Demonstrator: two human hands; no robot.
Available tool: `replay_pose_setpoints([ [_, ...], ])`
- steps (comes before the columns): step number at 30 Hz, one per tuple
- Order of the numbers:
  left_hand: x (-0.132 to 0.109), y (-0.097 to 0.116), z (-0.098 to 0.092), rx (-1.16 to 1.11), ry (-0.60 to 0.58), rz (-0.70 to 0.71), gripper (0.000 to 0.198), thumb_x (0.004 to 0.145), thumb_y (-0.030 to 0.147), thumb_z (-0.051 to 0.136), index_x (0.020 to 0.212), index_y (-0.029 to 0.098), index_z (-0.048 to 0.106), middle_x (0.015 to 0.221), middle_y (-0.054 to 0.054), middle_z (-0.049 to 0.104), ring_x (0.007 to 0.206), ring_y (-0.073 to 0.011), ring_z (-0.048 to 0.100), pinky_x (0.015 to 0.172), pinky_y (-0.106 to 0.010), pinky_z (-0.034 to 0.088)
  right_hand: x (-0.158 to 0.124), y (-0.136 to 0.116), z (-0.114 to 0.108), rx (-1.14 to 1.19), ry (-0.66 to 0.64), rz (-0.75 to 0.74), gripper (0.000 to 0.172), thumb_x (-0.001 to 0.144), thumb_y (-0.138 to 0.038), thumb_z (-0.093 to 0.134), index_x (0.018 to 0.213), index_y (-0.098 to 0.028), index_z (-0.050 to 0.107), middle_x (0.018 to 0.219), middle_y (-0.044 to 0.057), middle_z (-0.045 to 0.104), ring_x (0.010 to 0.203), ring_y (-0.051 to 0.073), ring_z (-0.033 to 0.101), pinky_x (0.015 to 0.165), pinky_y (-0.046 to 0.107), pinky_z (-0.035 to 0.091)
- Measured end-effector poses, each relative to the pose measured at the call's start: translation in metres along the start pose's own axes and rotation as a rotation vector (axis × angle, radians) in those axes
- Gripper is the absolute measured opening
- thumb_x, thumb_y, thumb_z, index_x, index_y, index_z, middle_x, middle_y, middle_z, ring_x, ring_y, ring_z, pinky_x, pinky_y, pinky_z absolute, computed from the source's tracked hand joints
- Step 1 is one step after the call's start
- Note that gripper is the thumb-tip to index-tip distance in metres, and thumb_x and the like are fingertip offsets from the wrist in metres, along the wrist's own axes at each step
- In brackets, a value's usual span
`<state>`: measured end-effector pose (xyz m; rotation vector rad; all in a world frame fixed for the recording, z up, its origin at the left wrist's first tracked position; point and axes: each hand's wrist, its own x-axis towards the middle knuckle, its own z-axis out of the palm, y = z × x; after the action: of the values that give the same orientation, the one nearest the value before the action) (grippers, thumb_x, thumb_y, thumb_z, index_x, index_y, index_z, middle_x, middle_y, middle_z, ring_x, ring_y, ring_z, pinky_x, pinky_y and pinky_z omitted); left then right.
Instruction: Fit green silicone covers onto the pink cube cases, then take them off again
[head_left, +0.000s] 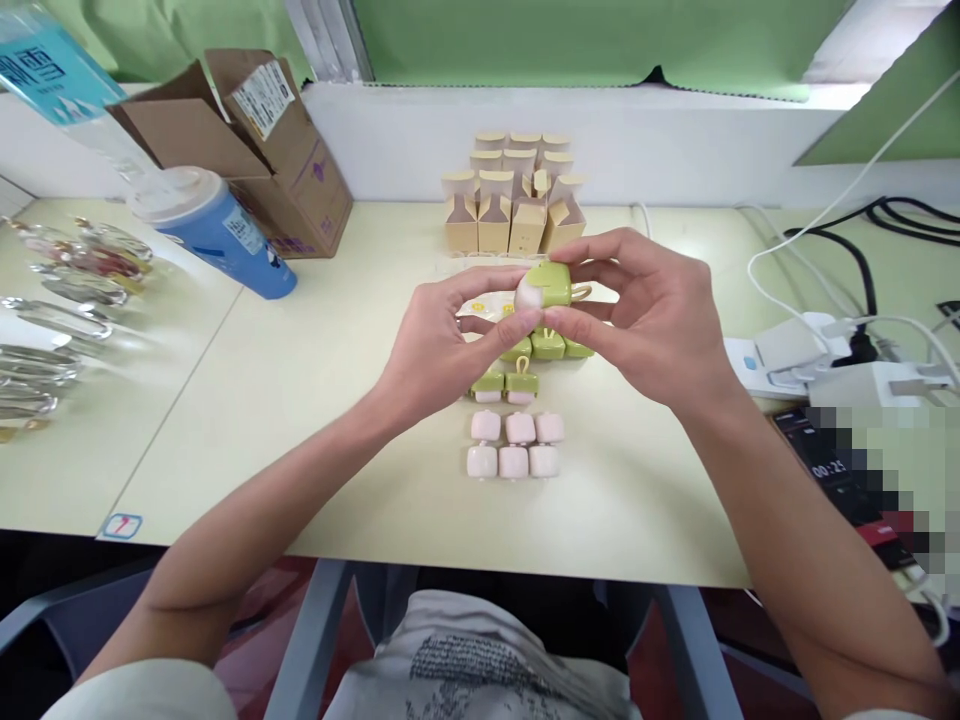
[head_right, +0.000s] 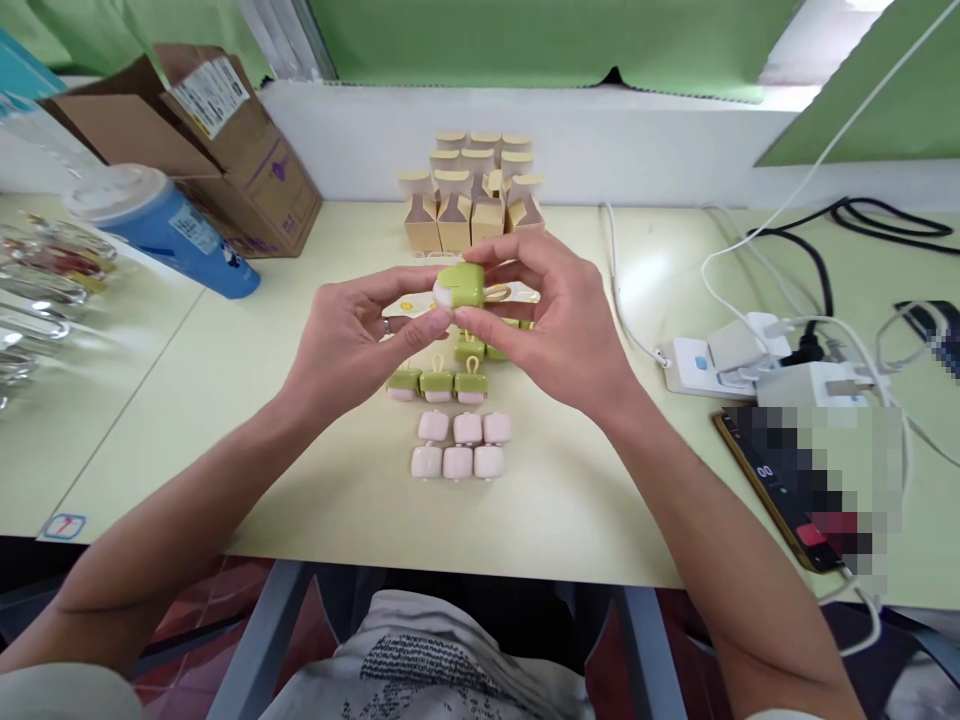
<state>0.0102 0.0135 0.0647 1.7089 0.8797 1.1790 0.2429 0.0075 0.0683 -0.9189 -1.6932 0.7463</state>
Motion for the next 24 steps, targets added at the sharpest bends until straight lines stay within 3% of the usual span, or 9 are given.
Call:
replay_pose_setpoints([
  [4,0.005,-0.004,-0.007,-0.016,0.023,0.027,0.051,0.077,0.06,0.108,0.111,0.028,0.086,0.127,-0.007,0.088,0.121,-0.0329,0.085,0.08,-0.041,0.076,0.002,-0.006,-0.002,0.053,-0.091,0.037,0.039,0.09,-0.056,0.097,0.12,-0.036,0.084,0.132,0.005,0.084,0.118,0.032,0.082,0.095,0.054,0.078],
  [8,0.007,-0.006,-0.008,-0.06,-0.024,0.049,0.051,0.082,0.064,0.102,0.117,0.03,0.087,0.123,-0.005,0.089,0.119,-0.0323,0.086,0.074,-0.041,0.077,0.004,-0.006,-0.002,0.102,-0.117,0.075,0.041,0.089,-0.06,0.098,0.12,-0.037,0.085,0.131,0.004,0.085,0.117,0.032,0.083,0.097,0.054,0.076],
  [15,-0.002,-0.002,-0.003,0.093,0.046,0.207,0.048,0.092,0.062,0.095,0.127,0.029,0.089,0.133,-0.007,0.089,0.128,-0.0331,0.085,0.097,-0.049,0.079,0.0,-0.006,0.008,0.249,-0.015,-0.014,0.034,0.089,-0.042,0.102,0.12,-0.035,0.088,0.125,0.002,0.084,0.118,0.028,0.082,0.1,0.049,0.076],
  [19,-0.002,-0.006,-0.006,0.335,0.082,0.375,0.033,0.101,0.048,0.091,0.129,0.031,0.088,0.132,-0.006,0.089,0.124,-0.0305,0.086,0.099,-0.051,0.078,-0.005,-0.016,0.013,0.113,-0.004,-0.013,0.023,0.099,-0.045,0.092,0.119,-0.035,0.088,0.128,0.004,0.085,0.125,0.032,0.081,0.105,0.055,0.075],
  [24,0.0,-0.016,-0.003,0.679,0.181,0.751,0.018,0.108,0.025,0.079,0.124,0.028,0.086,0.121,-0.004,0.088,0.11,-0.0243,0.087,0.085,-0.039,0.075,-0.013,-0.023,0.018,-0.081,0.084,0.017,0.021,0.105,-0.048,0.083,0.117,-0.032,0.087,0.119,0.005,0.087,0.116,0.032,0.086,0.091,0.049,0.079],
])
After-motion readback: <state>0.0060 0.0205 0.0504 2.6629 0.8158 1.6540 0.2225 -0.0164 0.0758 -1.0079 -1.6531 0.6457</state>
